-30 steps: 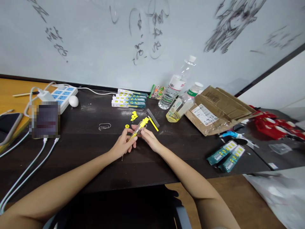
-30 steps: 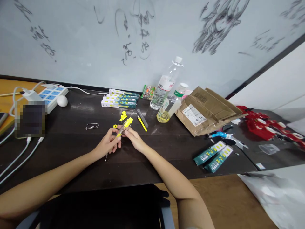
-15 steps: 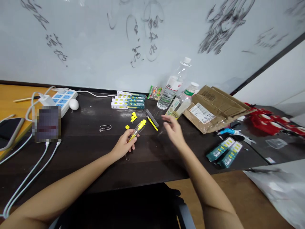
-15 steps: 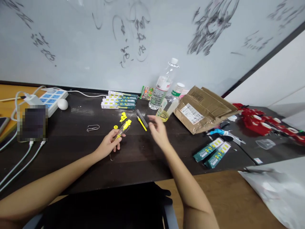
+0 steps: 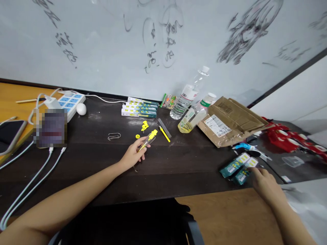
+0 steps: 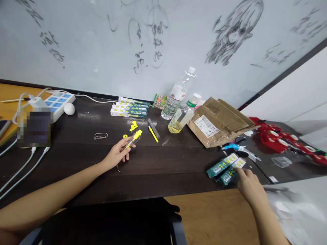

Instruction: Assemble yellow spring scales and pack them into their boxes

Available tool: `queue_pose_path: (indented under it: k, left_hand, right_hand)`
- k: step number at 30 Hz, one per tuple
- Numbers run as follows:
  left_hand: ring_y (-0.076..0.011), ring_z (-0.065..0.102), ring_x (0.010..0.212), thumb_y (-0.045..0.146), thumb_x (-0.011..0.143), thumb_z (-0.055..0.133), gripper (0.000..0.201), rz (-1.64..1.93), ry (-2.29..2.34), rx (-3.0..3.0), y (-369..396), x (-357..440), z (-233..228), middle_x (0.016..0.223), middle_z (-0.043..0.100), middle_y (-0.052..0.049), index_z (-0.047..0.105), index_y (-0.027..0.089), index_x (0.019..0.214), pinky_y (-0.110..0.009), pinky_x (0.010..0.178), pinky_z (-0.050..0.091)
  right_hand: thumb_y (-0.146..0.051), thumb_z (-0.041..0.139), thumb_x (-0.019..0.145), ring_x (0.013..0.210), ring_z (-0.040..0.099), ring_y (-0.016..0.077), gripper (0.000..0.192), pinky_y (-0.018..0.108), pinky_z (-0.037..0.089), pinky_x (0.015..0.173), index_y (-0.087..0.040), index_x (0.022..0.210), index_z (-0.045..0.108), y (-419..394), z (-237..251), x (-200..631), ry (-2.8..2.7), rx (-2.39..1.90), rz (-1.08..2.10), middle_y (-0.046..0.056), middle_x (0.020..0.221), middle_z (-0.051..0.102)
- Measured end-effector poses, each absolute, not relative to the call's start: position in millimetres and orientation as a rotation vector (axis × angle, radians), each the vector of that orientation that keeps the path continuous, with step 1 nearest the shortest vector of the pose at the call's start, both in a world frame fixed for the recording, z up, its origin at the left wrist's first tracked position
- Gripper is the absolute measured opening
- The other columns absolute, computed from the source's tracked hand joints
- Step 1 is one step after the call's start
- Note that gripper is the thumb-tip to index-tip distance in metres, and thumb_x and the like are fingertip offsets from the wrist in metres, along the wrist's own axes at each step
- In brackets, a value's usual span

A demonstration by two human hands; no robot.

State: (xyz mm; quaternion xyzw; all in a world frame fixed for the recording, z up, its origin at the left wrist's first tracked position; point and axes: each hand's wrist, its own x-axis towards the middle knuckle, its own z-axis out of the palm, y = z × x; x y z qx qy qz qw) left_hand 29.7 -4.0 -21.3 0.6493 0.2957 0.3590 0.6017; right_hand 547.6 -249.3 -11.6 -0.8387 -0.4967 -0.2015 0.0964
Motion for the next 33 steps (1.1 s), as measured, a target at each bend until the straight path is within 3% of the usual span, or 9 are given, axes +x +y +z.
queue_pose_path:
  k: [3,6,12,17,19,20,23,29,33]
  left_hand:
    - [-0.0025,0.053,0.048,0.027,0.084,0.052,0.051,0.822,0.686,1.497,-3,30,-22,0.111,0.062,-0.009,0.041,0.021,0.133,-0.014,0.040,0.043]
    - [-0.0025,0.053,0.047,0.025,0.083,0.051,0.050,0.825,0.698,1.509,-4,30,-21,0.108,0.062,-0.008,0.041,0.020,0.132,-0.015,0.040,0.043]
    - [-0.0037,0.053,0.049,0.022,0.081,0.051,0.048,0.863,0.737,1.553,-6,30,-17,0.102,0.062,-0.006,0.043,0.019,0.128,-0.017,0.042,0.045]
    - [-0.0024,0.049,0.044,0.022,0.081,0.051,0.047,0.916,0.758,1.549,-4,29,-21,0.098,0.062,-0.004,0.044,0.021,0.127,-0.016,0.038,0.042]
    - [-0.0015,0.047,0.040,0.025,0.082,0.052,0.044,0.943,0.777,1.529,-3,29,-22,0.094,0.061,-0.002,0.045,0.021,0.125,-0.015,0.036,0.040]
    - [-0.0010,0.045,0.038,0.027,0.082,0.053,0.043,0.955,0.782,1.516,-3,29,-22,0.091,0.060,-0.001,0.045,0.021,0.123,-0.015,0.034,0.038]
    - [-0.0001,0.040,0.033,0.035,0.083,0.054,0.033,0.979,0.772,1.471,-2,30,-20,0.080,0.056,0.004,0.046,0.020,0.112,-0.014,0.030,0.033]
    - [-0.0001,0.034,0.029,0.041,0.083,0.056,0.027,1.055,0.723,1.408,-3,29,-13,0.061,0.040,0.012,0.038,0.021,0.088,-0.011,0.027,0.025]
    - [-0.0010,0.040,0.034,0.042,0.083,0.055,0.027,1.150,0.739,1.408,-3,26,-10,0.066,0.046,0.009,0.039,0.021,0.086,-0.011,0.029,0.028]
  right_hand:
    - [-0.023,0.047,0.063,0.088,0.058,0.0341,0.040,0.049,0.047,0.080,-0.032,0.101,0.058,-262,-12,532,-1.789,-2.475,-0.553,0.017,0.106,0.058]
    - [-0.026,0.046,0.068,0.092,0.056,0.0350,0.039,0.050,0.046,0.082,-0.032,0.105,0.056,-262,-10,521,-1.855,-2.459,-0.597,0.017,0.111,0.056]
    - [-0.022,0.048,0.063,0.093,0.057,0.0356,0.031,0.053,0.046,0.077,-0.033,0.090,0.058,-250,1,507,-1.806,-2.449,-0.462,0.015,0.107,0.059]
    - [-0.015,0.052,0.058,0.099,0.057,0.0341,0.029,0.047,0.046,0.079,-0.029,0.083,0.047,-245,39,470,-1.827,-2.588,-0.589,0.016,0.106,0.060]
    - [-0.027,0.052,0.071,0.086,0.061,0.0342,0.016,0.044,0.045,0.074,-0.025,0.083,0.042,-237,58,440,-1.848,-2.715,-0.545,0.016,0.083,0.061]
    - [-0.034,0.051,0.076,0.073,0.062,0.0325,0.016,0.041,0.045,0.066,-0.024,0.084,0.041,-231,67,423,-1.752,-2.803,-0.497,0.013,0.072,0.059]
    - [-0.041,0.050,0.079,0.057,0.057,0.0247,0.030,0.033,0.039,0.053,-0.021,0.099,0.040,-200,84,366,-1.671,-2.695,-0.230,0.004,0.067,0.056]
    - [-0.052,0.052,0.082,0.072,0.055,0.0173,0.036,0.026,0.044,0.065,-0.018,0.094,0.050,-102,83,280,-1.955,-1.779,0.385,0.002,0.081,0.059]
    - [-0.051,0.052,0.084,0.071,0.054,0.0143,0.036,0.026,0.046,0.067,-0.017,0.092,0.057,-44,73,243,-2.054,-1.486,0.779,0.001,0.082,0.057]
